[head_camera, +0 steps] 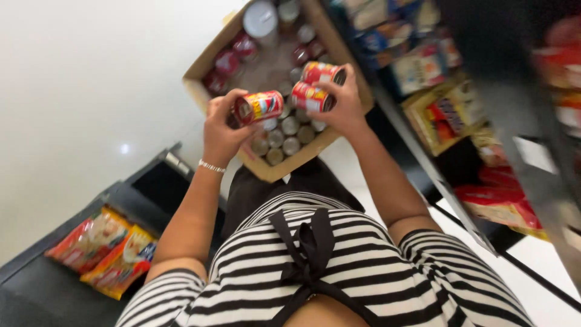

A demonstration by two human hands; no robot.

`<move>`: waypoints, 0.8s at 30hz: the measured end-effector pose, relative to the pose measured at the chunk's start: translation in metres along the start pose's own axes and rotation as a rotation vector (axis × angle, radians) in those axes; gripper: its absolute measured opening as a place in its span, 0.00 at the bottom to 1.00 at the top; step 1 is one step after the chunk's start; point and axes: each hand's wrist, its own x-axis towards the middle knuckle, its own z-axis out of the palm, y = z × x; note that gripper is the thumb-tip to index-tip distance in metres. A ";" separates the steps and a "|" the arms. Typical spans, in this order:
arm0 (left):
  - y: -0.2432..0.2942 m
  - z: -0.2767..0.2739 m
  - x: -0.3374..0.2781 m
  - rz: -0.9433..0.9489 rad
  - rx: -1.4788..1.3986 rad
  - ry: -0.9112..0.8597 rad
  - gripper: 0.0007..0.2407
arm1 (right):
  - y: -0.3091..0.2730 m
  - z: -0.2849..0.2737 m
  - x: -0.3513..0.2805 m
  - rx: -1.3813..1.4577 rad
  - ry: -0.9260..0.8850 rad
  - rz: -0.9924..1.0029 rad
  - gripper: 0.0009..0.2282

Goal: Stocking various canned food items onto grocery store shelves from a cardboard box.

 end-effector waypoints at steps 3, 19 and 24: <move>0.050 0.012 -0.010 0.132 -0.095 -0.009 0.29 | -0.041 -0.074 -0.042 0.048 0.008 0.074 0.29; 0.320 0.224 0.159 0.631 0.047 -0.154 0.12 | -0.064 -0.247 -0.240 0.090 0.225 0.126 0.30; 0.290 0.328 0.223 0.958 0.384 0.138 0.10 | -0.066 -0.258 -0.267 0.029 0.249 0.130 0.28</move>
